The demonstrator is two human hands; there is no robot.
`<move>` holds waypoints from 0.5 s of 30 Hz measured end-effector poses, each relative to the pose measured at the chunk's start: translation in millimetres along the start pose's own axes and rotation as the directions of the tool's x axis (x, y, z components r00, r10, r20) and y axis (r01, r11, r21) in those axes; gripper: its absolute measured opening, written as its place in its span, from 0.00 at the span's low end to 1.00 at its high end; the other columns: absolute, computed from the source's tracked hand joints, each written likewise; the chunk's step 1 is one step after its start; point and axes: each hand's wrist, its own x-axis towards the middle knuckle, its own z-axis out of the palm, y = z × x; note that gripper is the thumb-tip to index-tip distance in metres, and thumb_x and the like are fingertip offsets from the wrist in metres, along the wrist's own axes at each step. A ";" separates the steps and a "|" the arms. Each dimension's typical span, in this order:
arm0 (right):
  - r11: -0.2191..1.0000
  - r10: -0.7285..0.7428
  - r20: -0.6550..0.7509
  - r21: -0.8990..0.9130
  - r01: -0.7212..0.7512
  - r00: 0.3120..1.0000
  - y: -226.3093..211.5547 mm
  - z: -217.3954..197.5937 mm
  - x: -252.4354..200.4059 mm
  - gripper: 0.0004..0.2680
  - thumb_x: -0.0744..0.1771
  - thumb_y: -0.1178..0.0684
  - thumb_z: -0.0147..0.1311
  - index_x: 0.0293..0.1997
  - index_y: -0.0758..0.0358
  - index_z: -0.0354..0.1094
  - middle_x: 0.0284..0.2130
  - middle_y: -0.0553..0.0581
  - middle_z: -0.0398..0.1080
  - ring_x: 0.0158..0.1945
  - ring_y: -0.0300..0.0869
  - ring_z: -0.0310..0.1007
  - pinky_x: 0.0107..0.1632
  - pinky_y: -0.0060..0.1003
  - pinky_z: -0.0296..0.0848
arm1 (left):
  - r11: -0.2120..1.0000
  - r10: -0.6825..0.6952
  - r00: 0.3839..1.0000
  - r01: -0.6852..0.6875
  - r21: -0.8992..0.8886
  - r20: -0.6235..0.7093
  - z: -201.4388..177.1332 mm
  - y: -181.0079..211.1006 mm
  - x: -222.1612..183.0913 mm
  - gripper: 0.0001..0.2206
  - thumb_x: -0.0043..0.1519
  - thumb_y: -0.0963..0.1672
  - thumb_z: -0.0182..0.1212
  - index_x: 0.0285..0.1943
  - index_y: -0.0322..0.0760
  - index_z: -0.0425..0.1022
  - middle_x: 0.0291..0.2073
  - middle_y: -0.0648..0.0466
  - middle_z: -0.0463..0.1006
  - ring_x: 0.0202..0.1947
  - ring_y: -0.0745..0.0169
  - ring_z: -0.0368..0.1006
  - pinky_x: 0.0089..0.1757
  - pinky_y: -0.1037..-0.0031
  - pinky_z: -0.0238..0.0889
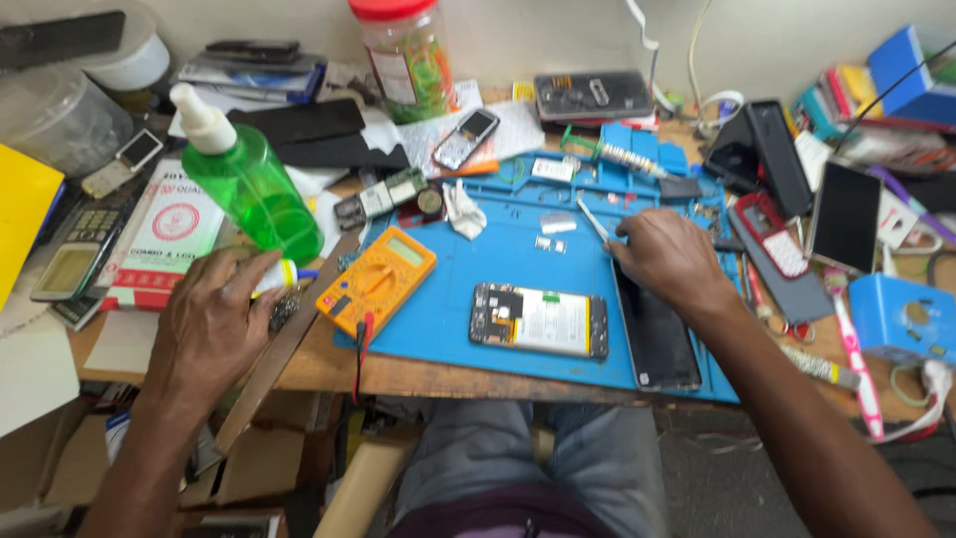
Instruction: The person reassembles a smartphone by applying adhesive to the frame, attaching the screen assembly, and inserting a SIM card. They then power on the device to verify functionality.
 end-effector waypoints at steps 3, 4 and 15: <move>0.985 0.154 0.195 0.040 -0.165 0.969 -4.1 6.2 22.9 0.07 0.65 0.51 0.61 0.42 0.57 0.82 0.38 0.64 0.79 0.40 0.54 0.79 0.48 0.48 0.76 | 0.990 0.008 0.997 0.002 0.138 -0.077 -4.8 13.3 -0.7 0.21 0.54 0.45 0.72 0.57 0.41 0.78 0.51 0.45 0.77 0.54 0.44 0.72 0.53 0.54 0.65; 0.975 0.157 0.155 0.133 -0.179 0.975 -1.8 5.6 27.0 0.07 0.66 0.51 0.60 0.43 0.59 0.81 0.38 0.64 0.79 0.39 0.52 0.80 0.47 0.47 0.77 | 0.991 0.086 0.980 -0.066 0.117 -0.179 -6.5 21.1 -0.2 0.21 0.55 0.45 0.72 0.57 0.39 0.77 0.51 0.45 0.77 0.55 0.44 0.72 0.53 0.53 0.63; -0.020 0.174 -0.055 0.998 0.059 0.983 0.7 4.9 -14.0 0.15 0.67 0.64 0.55 0.60 0.61 0.59 0.40 0.64 0.75 0.46 0.47 0.82 0.48 0.38 0.83 | 0.783 0.377 0.919 -0.381 -0.491 -0.112 29.1 149.5 -0.9 0.20 0.57 0.45 0.70 0.58 0.36 0.75 0.52 0.48 0.76 0.56 0.46 0.71 0.55 0.57 0.64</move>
